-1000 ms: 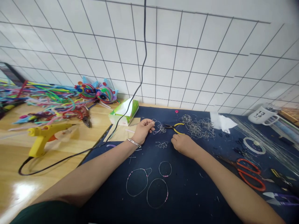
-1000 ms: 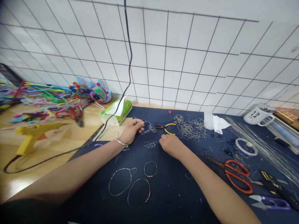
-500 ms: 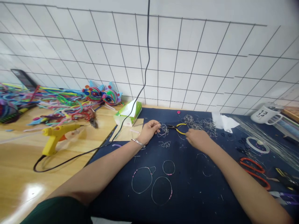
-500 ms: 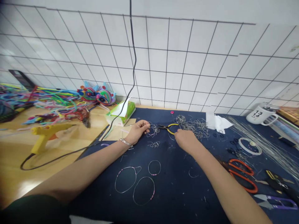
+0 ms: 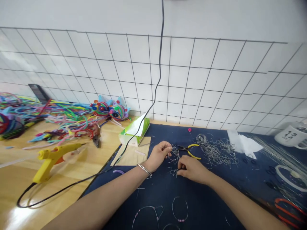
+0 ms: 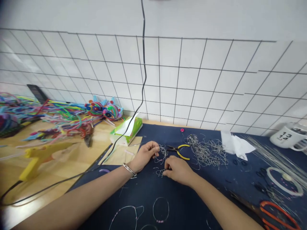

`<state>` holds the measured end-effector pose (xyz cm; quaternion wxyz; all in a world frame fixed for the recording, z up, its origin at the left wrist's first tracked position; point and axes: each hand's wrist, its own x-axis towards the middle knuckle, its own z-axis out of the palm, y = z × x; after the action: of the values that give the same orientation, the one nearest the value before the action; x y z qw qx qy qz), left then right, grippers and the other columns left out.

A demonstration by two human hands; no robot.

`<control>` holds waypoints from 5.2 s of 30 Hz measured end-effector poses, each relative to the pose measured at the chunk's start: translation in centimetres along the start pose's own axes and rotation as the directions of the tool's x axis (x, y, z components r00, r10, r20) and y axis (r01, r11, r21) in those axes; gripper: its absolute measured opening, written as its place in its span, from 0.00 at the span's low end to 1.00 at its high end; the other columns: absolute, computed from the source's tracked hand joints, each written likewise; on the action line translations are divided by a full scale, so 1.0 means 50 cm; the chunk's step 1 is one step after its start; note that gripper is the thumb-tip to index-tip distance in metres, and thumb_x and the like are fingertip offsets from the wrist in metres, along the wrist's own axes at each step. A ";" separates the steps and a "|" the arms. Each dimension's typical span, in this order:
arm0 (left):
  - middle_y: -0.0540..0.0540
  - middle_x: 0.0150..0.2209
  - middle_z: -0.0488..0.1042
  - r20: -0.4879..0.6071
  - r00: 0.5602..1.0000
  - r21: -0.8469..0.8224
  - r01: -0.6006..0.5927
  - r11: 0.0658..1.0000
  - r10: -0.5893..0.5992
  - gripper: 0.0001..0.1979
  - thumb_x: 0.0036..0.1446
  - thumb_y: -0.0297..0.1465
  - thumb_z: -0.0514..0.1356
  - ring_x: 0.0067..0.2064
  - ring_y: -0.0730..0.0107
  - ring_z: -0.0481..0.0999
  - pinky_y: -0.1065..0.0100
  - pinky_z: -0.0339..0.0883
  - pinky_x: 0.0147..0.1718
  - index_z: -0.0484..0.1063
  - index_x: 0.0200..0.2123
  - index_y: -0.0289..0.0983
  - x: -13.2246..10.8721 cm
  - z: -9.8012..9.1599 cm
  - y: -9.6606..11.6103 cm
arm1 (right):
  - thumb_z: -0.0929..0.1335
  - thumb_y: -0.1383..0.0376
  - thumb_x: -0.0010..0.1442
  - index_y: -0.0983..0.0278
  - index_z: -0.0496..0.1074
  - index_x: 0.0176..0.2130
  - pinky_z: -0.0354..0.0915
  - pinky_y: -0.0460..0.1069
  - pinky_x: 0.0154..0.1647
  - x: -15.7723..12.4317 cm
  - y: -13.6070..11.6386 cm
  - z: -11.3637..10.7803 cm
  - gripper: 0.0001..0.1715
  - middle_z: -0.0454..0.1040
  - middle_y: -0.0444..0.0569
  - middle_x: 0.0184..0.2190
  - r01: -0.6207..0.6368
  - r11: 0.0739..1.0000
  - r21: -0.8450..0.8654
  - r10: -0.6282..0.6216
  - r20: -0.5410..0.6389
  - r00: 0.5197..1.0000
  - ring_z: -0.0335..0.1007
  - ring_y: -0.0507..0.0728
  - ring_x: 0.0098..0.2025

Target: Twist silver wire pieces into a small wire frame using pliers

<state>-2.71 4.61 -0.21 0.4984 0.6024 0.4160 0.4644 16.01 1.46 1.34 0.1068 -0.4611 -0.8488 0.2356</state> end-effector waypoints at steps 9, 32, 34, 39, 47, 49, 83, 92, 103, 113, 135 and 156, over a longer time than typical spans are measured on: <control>0.51 0.22 0.66 0.013 0.998 -0.030 0.057 0.998 -0.056 0.09 0.52 0.35 0.54 0.24 0.78 0.66 0.77 0.58 0.22 0.64 0.31 0.34 0.012 -0.001 0.000 | 0.66 0.61 0.51 0.62 0.68 0.28 0.56 0.43 0.28 0.000 0.009 0.003 0.06 0.66 0.42 0.27 -0.044 0.962 0.269 0.054 -0.029 0.998 0.60 0.47 0.27; 0.49 0.28 0.70 0.007 1.000 -0.032 -0.023 0.999 0.023 0.09 0.49 0.31 0.57 0.29 0.74 0.71 0.74 0.66 0.24 0.66 0.34 0.35 0.000 0.004 -0.015 | 0.59 0.66 0.58 0.62 0.70 0.41 0.60 0.44 0.42 -0.027 -0.034 0.037 0.14 0.70 0.46 0.36 0.239 0.965 0.104 -0.213 -0.214 0.953 0.64 0.49 0.38; 0.49 0.27 0.70 0.007 1.000 -0.018 -0.025 1.000 0.025 0.09 0.48 0.31 0.58 0.28 0.75 0.71 0.74 0.66 0.24 0.66 0.34 0.35 -0.001 0.004 -0.017 | 0.60 0.66 0.57 0.61 0.70 0.40 0.60 0.44 0.42 -0.027 -0.035 0.037 0.12 0.70 0.45 0.34 0.232 0.961 0.152 -0.197 -0.212 0.957 0.65 0.49 0.37; 0.50 0.27 0.70 0.033 0.999 -0.010 -0.039 0.999 0.040 0.10 0.46 0.31 0.59 0.28 0.76 0.70 0.73 0.67 0.27 0.67 0.33 0.35 -0.001 0.006 -0.016 | 0.61 0.66 0.56 0.61 0.70 0.35 0.62 0.45 0.38 -0.027 -0.041 0.034 0.09 0.69 0.44 0.31 0.143 0.949 0.280 -0.076 -0.235 0.969 0.66 0.48 0.33; 0.49 0.29 0.70 0.130 0.991 -0.109 0.011 0.994 0.003 0.12 0.45 0.30 0.61 0.29 0.77 0.70 0.73 0.67 0.27 0.67 0.35 0.34 -0.001 0.004 -0.010 | 0.60 0.63 0.55 0.62 0.69 0.37 0.62 0.45 0.32 -0.026 -0.043 0.019 0.12 0.69 0.43 0.27 -0.043 0.879 0.475 0.182 -0.252 0.950 0.66 0.48 0.28; 0.48 0.30 0.70 0.146 0.989 -0.143 0.028 0.989 -0.007 0.13 0.45 0.30 0.61 0.30 0.76 0.71 0.73 0.67 0.27 0.66 0.35 0.33 -0.001 0.002 -0.007 | 0.61 0.62 0.54 0.63 0.68 0.38 0.62 0.45 0.30 -0.024 -0.039 0.020 0.13 0.69 0.42 0.24 -0.089 0.848 0.523 0.236 -0.221 0.946 0.66 0.49 0.27; 0.48 0.29 0.69 0.039 0.999 -0.110 0.009 0.994 -0.004 0.11 0.48 0.33 0.58 0.29 0.75 0.72 0.74 0.66 0.25 0.66 0.35 0.33 0.007 -0.003 -0.024 | 0.61 0.72 0.50 0.61 0.72 0.31 0.59 0.46 0.37 -0.026 -0.001 -0.026 0.12 0.70 0.46 0.32 0.093 0.986 -0.135 -0.097 -0.021 0.995 0.65 0.51 0.34; 0.47 0.29 0.71 0.021 1.000 0.007 0.004 1.000 -0.004 0.11 0.48 0.33 0.58 0.29 0.74 0.72 0.73 0.67 0.25 0.67 0.35 0.35 0.004 0.002 -0.030 | 0.64 0.70 0.48 0.61 0.72 0.28 0.58 0.47 0.37 -0.028 0.014 -0.049 0.08 0.71 0.45 0.29 0.088 0.982 -0.168 -0.078 0.065 0.995 0.65 0.52 0.33; 0.48 0.27 0.70 0.175 0.984 0.141 0.016 0.990 -0.040 0.08 0.49 0.32 0.56 0.27 0.72 0.72 0.73 0.67 0.21 0.69 0.34 0.37 -0.029 0.022 -0.020 | 0.63 0.67 0.49 0.61 0.72 0.28 0.58 0.44 0.27 -0.040 -0.018 -0.069 0.08 0.71 0.43 0.25 0.035 0.999 0.001 -0.034 0.171 0.985 0.65 0.49 0.24; 0.49 0.26 0.70 0.065 0.998 0.080 0.013 0.997 -0.018 0.09 0.50 0.33 0.56 0.26 0.75 0.72 0.76 0.66 0.22 0.67 0.34 0.35 -0.024 0.019 -0.014 | 0.63 0.63 0.52 0.62 0.73 0.33 0.59 0.43 0.30 -0.051 -0.054 -0.078 0.11 0.72 0.44 0.30 0.113 0.970 0.213 -0.182 0.341 0.922 0.66 0.48 0.27; 0.51 0.23 0.68 0.179 0.983 0.162 -0.003 0.987 -0.027 0.08 0.50 0.32 0.55 0.24 0.76 0.70 0.75 0.67 0.21 0.68 0.34 0.35 -0.026 0.026 -0.036 | 0.62 0.58 0.55 0.63 0.67 0.34 0.55 0.46 0.31 -0.032 -0.035 0.037 0.11 0.65 0.47 0.31 0.057 0.914 -0.402 -0.119 -0.133 0.984 0.62 0.51 0.33; 0.50 0.27 0.70 0.159 0.982 0.287 -0.147 0.947 0.104 0.06 0.50 0.28 0.55 0.25 0.78 0.69 0.74 0.65 0.26 0.69 0.32 0.35 -0.022 0.025 -0.021 | 0.64 0.58 0.52 0.61 0.68 0.32 0.52 0.44 0.29 -0.027 -0.038 0.045 0.10 0.65 0.43 0.30 -0.062 0.986 -0.153 0.032 -0.195 0.980 0.60 0.48 0.29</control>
<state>-1.78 3.44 -1.48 0.3998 0.7272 0.4054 0.3833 14.47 -1.21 0.36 0.1454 -0.5087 -0.8394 0.1244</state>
